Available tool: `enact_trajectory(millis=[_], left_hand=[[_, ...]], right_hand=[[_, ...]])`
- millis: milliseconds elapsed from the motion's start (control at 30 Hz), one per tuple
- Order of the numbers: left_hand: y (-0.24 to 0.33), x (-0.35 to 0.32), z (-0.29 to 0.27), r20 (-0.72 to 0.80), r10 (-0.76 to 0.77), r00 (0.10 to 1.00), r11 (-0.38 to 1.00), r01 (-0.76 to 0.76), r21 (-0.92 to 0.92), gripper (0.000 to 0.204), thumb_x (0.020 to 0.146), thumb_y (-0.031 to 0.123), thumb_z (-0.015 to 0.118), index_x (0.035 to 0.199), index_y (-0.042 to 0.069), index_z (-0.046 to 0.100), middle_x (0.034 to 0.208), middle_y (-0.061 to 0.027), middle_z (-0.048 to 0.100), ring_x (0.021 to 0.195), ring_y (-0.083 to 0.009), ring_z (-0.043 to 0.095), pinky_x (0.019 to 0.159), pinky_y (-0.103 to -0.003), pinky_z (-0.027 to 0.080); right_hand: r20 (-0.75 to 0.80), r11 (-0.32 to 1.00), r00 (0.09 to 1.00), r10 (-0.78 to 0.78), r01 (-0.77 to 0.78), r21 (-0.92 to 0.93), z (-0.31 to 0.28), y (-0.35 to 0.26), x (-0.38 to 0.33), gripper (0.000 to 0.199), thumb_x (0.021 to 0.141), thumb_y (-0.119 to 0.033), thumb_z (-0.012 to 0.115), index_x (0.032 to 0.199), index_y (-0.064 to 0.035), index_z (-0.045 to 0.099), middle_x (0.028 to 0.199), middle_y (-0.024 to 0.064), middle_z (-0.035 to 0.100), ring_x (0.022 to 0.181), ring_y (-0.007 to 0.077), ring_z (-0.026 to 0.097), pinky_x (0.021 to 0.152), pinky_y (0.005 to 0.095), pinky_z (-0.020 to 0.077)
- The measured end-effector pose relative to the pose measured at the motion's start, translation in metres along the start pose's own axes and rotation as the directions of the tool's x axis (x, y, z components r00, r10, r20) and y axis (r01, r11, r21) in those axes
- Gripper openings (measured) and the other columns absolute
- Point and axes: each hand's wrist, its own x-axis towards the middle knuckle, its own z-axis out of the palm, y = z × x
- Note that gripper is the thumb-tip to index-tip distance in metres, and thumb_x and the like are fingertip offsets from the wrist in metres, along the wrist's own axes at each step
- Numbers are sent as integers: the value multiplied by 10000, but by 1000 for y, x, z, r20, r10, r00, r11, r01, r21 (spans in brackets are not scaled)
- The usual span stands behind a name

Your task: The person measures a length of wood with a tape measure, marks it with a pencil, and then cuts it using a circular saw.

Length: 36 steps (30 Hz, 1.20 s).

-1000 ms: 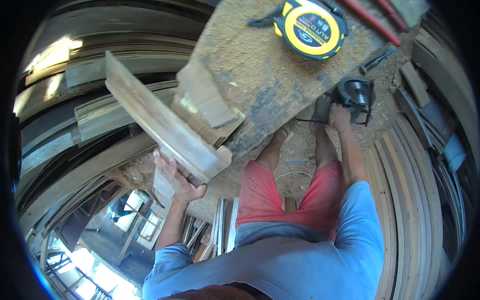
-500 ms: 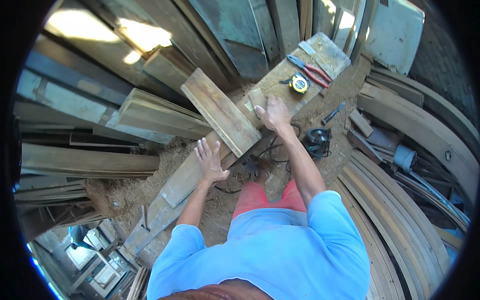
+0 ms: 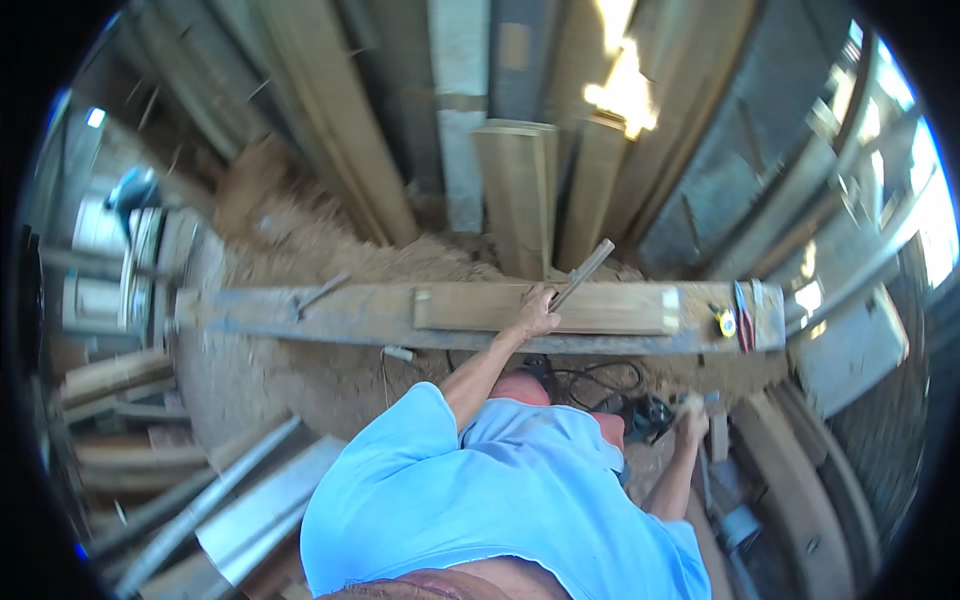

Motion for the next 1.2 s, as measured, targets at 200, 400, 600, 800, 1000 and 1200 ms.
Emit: enact_trajectory(millis=[200,400,600,800,1000,1200], left_hand=[[-64,-73,-66,-47,-370,928,379,104,-919,183,852,157,690,994,43,672,803,-51,666,687,-150,640,607,-341,547],[-126,-179,-121,-167,-778,606,178,-42,-983,179,926,203,744,986,75,635,775,-37,634,606,-152,608,550,-309,537],[-182,-211,-120,-42,-888,459,-81,-246,-966,195,938,165,780,1001,65,625,830,-61,646,676,-179,651,603,-343,599],[-187,-245,-97,42,-922,385,-57,-27,-998,184,936,129,770,1015,47,626,847,-74,671,679,-221,682,634,-380,610],[-235,-271,-83,-296,-952,78,305,176,-936,535,911,356,791,1267,26,566,1109,-186,665,1012,-339,679,890,-510,545],[-161,-233,-127,-695,-704,146,514,780,-357,752,878,409,744,1462,37,450,1523,-337,400,1457,-499,332,1183,-627,259]], right_hand=[[-542,875,690,479,-422,235,-113,-6,1,239,891,-199,610,942,26,672,816,150,651,700,301,630,524,451,480],[-493,905,783,379,-203,375,-55,-107,21,210,873,-163,669,1039,-37,697,898,118,678,745,252,664,551,382,518],[172,934,978,-115,48,354,166,-199,61,231,894,-160,690,1110,-88,729,896,78,696,797,241,668,688,416,550],[962,862,226,-154,506,19,443,-318,-341,613,1053,-217,607,1580,11,393,1153,99,726,809,138,659,755,298,561],[922,533,-79,-378,796,287,493,-319,-379,470,1015,-203,665,1426,-5,553,1039,128,743,884,189,699,783,344,563],[930,144,240,-280,968,-206,390,-253,-177,377,916,-247,719,1178,21,682,1027,272,730,968,412,726,836,457,569]])
